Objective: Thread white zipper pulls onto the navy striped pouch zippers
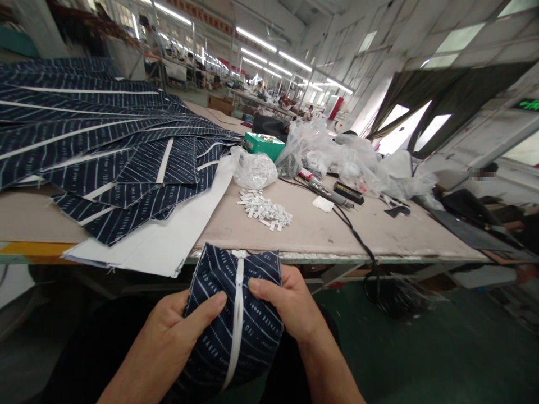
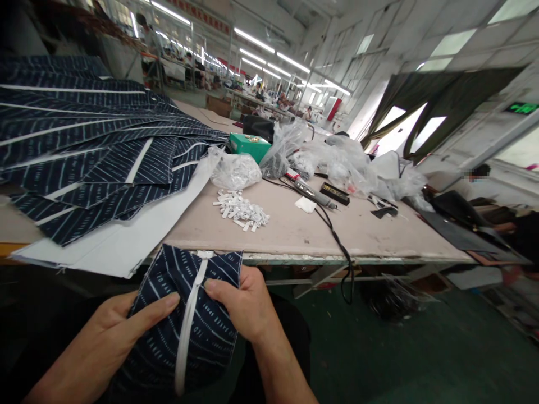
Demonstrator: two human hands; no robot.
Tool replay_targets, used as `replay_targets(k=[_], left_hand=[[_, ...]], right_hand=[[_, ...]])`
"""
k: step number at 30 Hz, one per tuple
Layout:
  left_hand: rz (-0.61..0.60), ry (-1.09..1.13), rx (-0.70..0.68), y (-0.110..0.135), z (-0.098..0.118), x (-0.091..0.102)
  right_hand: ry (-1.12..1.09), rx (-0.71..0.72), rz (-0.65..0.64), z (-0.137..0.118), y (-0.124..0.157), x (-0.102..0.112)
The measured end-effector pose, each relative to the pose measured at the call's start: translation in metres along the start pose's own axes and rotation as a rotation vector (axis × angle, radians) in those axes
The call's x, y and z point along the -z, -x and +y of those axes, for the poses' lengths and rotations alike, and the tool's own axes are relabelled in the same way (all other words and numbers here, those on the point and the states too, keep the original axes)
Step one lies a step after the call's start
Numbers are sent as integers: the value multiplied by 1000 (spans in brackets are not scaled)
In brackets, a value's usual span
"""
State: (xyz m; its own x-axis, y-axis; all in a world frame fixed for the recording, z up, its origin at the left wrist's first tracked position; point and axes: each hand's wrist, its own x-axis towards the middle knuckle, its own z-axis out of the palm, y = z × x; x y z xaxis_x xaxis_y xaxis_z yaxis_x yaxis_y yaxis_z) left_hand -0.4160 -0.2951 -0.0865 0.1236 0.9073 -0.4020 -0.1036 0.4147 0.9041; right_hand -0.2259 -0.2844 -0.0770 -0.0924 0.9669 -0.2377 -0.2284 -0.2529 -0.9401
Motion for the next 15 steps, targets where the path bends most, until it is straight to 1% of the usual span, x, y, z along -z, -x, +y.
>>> replay_targets(k=[2,4,7,9,12,15], left_hand=[[4,1,3,3,-8,1],[18,-3,-6,3,-16,2],[41,-57,-68,-5,-15,4],[54,-107,-119,-16,-5,4],[81,-140,-164,-36,12,2],[108,-131,-200,-51,20,-2]], right_hand=[[45,13,47,10,4,2],[37,34,120,21,6,1],[37,74,183,28,1,-3],[96,119,200,23,-10,-4],[195,187,221,6,-32,-2],[280,251,213,-13,-47,0]])
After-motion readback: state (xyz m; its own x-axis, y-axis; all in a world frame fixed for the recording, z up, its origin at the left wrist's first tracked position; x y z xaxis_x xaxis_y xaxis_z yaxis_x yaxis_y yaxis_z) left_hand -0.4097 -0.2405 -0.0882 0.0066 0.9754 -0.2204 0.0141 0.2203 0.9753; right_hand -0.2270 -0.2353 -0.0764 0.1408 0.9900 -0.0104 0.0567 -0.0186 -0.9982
